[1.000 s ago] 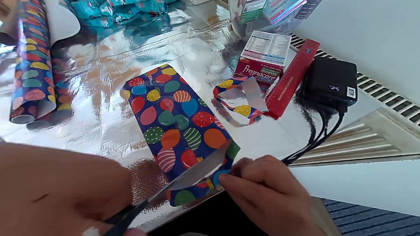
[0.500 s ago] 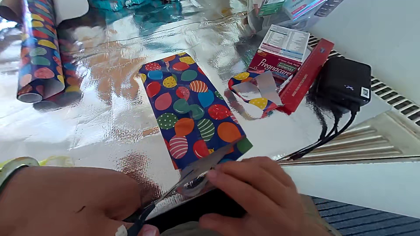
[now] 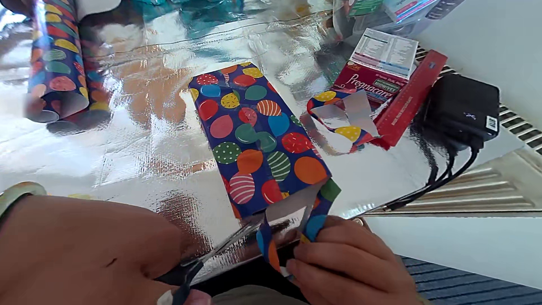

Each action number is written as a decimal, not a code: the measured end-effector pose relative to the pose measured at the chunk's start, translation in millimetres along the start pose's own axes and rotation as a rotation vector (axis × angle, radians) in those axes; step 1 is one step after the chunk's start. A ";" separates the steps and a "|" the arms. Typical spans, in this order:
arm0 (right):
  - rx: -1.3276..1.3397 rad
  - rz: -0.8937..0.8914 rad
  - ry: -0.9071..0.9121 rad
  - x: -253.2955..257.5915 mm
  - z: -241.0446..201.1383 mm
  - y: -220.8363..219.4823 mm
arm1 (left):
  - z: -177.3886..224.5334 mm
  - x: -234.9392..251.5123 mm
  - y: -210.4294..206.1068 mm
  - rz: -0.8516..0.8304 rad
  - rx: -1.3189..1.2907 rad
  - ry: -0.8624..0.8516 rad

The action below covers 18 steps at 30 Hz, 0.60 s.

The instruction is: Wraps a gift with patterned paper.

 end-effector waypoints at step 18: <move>0.212 -0.044 0.101 -6.8 9.6 8.5 | -6.1 35.2 21.8 -0.072 0.029 -0.234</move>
Point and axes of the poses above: each hand's wrist, its own x-axis towards the middle knuckle, its own y-axis out of the back of the hand, z = x × y, the point moved 5 cm from there along x, towards the middle knuckle, and after that the axes turned 2 degrees about -x, right-handed, at the moved point
